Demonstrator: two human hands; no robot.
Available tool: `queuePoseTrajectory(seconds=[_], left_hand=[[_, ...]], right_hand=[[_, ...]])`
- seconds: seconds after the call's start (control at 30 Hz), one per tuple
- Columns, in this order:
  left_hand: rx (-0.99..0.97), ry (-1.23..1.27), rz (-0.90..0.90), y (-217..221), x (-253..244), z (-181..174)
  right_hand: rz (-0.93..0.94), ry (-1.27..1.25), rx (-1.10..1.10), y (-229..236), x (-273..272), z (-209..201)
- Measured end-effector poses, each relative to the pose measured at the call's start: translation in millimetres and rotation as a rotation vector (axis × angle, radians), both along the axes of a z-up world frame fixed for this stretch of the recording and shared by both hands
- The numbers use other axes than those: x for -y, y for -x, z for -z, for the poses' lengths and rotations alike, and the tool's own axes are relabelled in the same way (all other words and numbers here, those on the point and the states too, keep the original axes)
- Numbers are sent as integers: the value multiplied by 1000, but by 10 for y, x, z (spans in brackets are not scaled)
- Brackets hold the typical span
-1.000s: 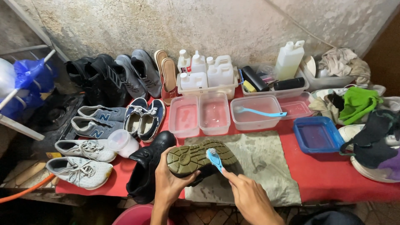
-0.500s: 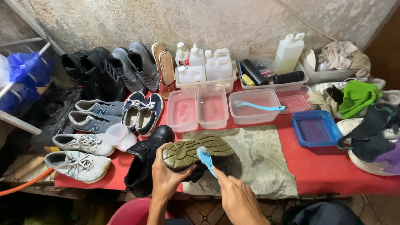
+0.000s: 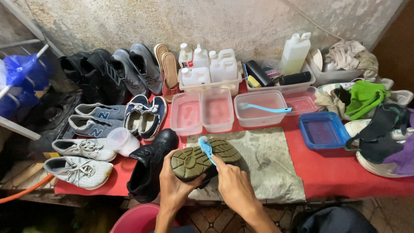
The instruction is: The person scrubs the sole of a black shoe using a blue toothbrush and water from a container. They repeatedly dip the brush into the water and scrub different sections of the shoe's sole.
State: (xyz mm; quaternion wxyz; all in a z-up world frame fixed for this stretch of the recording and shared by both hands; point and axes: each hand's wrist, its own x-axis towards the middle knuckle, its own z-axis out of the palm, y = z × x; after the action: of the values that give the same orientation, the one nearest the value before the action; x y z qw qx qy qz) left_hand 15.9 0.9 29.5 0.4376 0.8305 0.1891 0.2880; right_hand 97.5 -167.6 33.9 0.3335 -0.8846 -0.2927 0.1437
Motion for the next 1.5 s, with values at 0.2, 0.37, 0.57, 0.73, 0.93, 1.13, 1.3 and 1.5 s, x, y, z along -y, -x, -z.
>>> queuePoseTrajectory(seconds=[0.2, 0.37, 0.57, 0.73, 0.93, 1.13, 1.3, 1.5], left_hand=[[-58, 21, -90, 20, -39, 51], [-79, 36, -74, 25, 15, -31], [-89, 79, -128, 17, 48, -46], [-58, 77, -107, 56, 62, 17], [-9, 42, -62, 161, 130, 77], [19, 116, -109, 136, 50, 223], [-170, 46, -190, 129, 36, 343], [191, 233, 12, 29, -11, 621]], right_hand=[[-5, 171, -211, 328, 181, -86], [-3, 96, -137, 262, 119, -222], [12, 275, -217, 500, 131, -194], [12, 288, -273, 515, 129, -323], [-15, -2, -47, 5, -199, -63], [-25, 25, -119, 130, 220, -58], [234, 71, -127, -232, 339, 582], [71, -9, -265, -88, 337, 574]])
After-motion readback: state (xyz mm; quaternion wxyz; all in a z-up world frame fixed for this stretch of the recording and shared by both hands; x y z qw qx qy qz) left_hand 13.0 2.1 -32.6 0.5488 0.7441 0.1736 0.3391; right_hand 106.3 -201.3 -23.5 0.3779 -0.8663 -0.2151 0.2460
